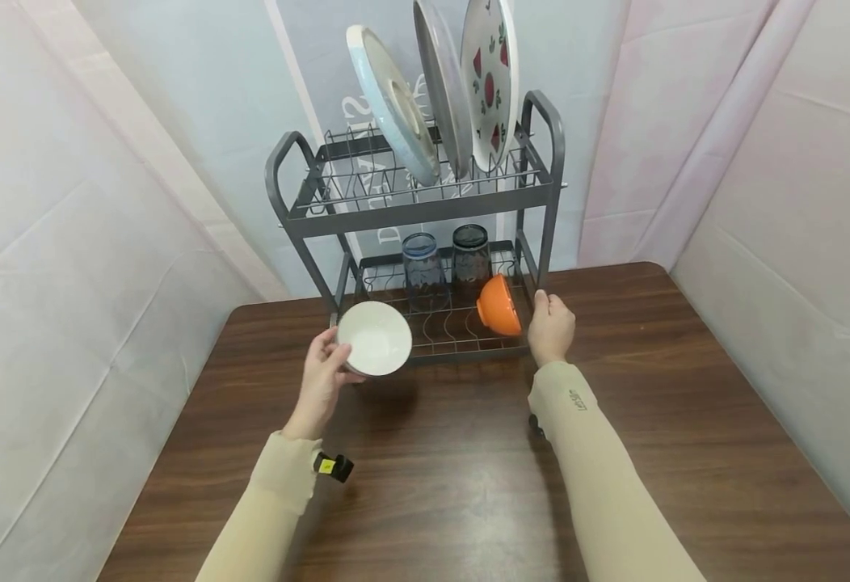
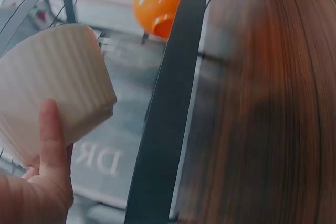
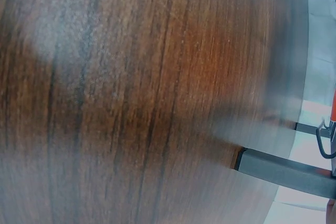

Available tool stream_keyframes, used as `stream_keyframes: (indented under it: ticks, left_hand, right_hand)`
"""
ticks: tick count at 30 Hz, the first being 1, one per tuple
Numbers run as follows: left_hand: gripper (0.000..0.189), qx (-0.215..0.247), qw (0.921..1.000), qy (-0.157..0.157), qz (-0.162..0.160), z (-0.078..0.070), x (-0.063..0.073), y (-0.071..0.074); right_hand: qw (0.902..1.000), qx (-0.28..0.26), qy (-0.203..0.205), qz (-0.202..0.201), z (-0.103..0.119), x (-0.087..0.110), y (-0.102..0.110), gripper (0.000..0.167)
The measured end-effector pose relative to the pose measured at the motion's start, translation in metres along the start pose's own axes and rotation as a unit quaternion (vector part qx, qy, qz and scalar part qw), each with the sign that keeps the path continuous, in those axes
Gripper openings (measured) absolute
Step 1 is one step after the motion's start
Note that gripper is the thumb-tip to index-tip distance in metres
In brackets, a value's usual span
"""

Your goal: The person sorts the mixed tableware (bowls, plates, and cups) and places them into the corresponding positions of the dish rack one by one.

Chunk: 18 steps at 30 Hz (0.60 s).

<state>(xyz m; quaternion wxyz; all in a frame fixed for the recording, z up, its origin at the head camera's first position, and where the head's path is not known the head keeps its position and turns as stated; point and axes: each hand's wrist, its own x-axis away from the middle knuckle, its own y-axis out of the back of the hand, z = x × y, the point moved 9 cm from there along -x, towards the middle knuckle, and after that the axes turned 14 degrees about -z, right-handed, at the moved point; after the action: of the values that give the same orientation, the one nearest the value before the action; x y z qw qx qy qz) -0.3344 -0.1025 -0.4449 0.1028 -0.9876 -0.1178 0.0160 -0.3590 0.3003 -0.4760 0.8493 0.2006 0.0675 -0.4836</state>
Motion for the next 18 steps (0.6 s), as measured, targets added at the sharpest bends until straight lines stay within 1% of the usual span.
stream_keyframes:
  ticks: [3, 7, 11, 14, 16, 18]
  left_hand:
    - [0.055, -0.021, 0.9995, 0.016, 0.017, 0.009, -0.003, -0.024]
    - [0.058, -0.052, 0.9978, 0.034, 0.025, 0.018, -0.007, -0.051]
    - [0.062, -0.077, 0.9951, 0.055, 0.028, 0.027, -0.012, -0.072]
    - [0.067, -0.088, 0.9933, 0.069, 0.03, 0.032, -0.015, -0.086]
    - [0.069, -0.095, 0.9925, 0.071, 0.029, 0.035, -0.017, -0.094]
    - [0.071, -0.106, 0.992, 0.065, 0.023, 0.036, -0.019, -0.1]
  right_hand:
    - [1.0, -0.002, 0.0, -0.001, 0.0, 0.0, 0.0, 0.044]
    - [1.0, -0.001, 0.0, 0.003, -0.001, 0.001, 0.0, 0.044]
    - [1.0, -0.006, -0.001, 0.003, -0.001, 0.0, 0.0, 0.044]
    - [0.9999, -0.01, 0.004, -0.003, 0.0, -0.001, 0.0, 0.043]
    - [0.9999, -0.011, 0.007, -0.004, 0.001, -0.002, 0.0, 0.043]
    - [0.9999, -0.008, 0.007, -0.002, 0.002, -0.001, 0.0, 0.043]
